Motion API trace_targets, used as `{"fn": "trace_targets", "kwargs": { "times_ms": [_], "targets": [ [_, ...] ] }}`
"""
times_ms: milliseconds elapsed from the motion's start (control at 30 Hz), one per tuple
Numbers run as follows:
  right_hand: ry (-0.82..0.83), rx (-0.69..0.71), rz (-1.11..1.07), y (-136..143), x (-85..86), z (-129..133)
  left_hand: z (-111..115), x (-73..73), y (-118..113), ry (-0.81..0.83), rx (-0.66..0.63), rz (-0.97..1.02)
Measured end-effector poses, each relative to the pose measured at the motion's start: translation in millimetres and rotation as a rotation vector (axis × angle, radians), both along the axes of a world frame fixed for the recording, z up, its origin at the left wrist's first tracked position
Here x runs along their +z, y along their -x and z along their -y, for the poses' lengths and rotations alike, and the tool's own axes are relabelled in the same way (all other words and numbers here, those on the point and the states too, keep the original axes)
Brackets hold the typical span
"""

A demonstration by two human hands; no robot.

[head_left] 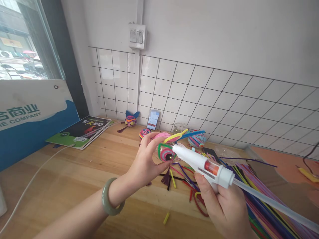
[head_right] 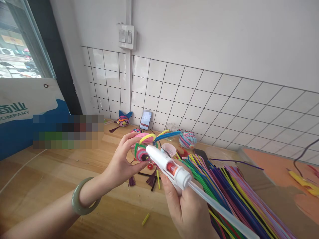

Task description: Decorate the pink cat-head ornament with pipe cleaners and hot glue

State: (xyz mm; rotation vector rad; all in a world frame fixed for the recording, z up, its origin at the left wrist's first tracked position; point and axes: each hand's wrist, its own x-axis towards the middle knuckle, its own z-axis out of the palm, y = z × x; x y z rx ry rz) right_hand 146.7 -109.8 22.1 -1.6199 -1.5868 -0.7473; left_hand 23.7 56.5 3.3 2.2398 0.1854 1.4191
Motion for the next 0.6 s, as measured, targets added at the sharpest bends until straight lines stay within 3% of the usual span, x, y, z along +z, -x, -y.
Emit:
{"fn": "trace_targets", "kwargs": {
  "times_ms": [267,600],
  "targets": [
    [0.009,-0.017,-0.009,1.4,-5.6,0.6,-0.4,-1.8,0.0,-0.004,0.006,-0.021],
    [0.003,0.001,-0.02,-2.4,1.5,2.0,-0.4,-0.8,0.3,0.016,-0.006,-0.008]
  ]
}}
